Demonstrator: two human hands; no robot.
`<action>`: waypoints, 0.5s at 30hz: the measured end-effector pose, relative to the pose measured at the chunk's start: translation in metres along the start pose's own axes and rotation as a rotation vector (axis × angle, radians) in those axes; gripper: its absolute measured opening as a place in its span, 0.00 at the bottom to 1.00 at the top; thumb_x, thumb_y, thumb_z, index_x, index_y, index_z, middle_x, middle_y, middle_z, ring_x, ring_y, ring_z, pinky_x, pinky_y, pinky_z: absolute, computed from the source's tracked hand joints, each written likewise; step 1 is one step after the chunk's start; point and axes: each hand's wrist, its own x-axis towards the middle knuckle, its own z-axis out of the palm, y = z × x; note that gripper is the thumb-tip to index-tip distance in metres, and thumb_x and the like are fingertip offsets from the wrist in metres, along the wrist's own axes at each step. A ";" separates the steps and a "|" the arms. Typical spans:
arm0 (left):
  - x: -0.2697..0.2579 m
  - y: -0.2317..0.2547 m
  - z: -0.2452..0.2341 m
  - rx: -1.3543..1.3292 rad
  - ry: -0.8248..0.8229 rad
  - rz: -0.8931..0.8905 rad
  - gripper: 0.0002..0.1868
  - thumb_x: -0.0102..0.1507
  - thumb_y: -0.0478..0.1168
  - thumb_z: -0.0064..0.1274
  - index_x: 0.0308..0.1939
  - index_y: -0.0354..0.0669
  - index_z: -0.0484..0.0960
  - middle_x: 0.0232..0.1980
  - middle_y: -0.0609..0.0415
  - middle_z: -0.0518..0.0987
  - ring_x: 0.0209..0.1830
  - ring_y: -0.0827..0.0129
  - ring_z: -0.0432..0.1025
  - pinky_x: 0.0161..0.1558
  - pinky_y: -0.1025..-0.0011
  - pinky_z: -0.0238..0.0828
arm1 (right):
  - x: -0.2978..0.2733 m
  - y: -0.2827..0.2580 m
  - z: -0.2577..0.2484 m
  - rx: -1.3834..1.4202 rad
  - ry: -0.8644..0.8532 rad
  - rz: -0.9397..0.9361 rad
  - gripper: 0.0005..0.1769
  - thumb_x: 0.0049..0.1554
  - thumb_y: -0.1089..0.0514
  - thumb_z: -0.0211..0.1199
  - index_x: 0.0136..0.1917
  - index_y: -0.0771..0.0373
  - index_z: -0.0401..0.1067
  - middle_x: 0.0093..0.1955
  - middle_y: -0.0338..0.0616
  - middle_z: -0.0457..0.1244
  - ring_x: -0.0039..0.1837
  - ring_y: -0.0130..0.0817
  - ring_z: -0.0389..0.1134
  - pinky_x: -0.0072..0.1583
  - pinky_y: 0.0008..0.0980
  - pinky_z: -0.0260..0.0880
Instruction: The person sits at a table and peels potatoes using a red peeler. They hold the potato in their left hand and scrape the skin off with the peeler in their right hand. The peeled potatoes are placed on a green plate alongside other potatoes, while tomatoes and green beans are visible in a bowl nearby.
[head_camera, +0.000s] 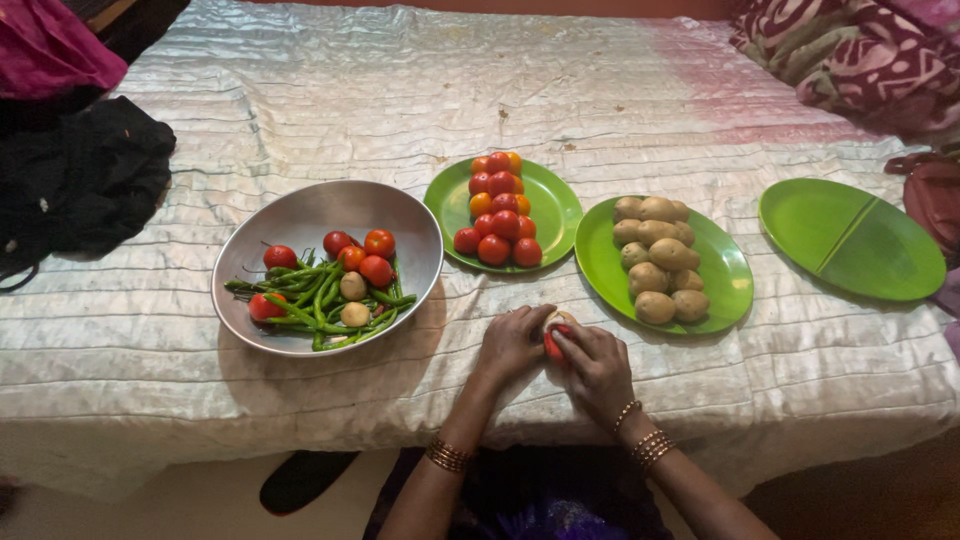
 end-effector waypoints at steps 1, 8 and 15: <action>0.000 0.001 -0.002 -0.002 0.012 0.018 0.32 0.52 0.47 0.66 0.61 0.51 0.80 0.40 0.55 0.81 0.41 0.62 0.77 0.50 0.60 0.72 | -0.002 0.002 0.002 0.007 -0.001 0.040 0.30 0.48 0.62 0.64 0.66 0.58 0.73 0.68 0.42 0.65 0.65 0.44 0.64 0.65 0.45 0.62; -0.001 0.014 -0.010 -0.039 0.002 -0.020 0.37 0.48 0.54 0.72 0.59 0.51 0.81 0.41 0.54 0.82 0.39 0.61 0.77 0.47 0.61 0.73 | -0.014 0.026 0.020 0.033 -0.019 0.260 0.31 0.50 0.63 0.61 0.69 0.61 0.70 0.66 0.49 0.63 0.64 0.47 0.63 0.67 0.45 0.63; -0.003 0.009 -0.009 -0.047 0.035 0.027 0.35 0.49 0.48 0.68 0.60 0.50 0.81 0.42 0.54 0.82 0.40 0.61 0.77 0.49 0.61 0.74 | -0.014 0.030 0.023 0.086 0.022 0.224 0.31 0.49 0.63 0.61 0.68 0.59 0.71 0.65 0.48 0.64 0.63 0.47 0.64 0.67 0.44 0.63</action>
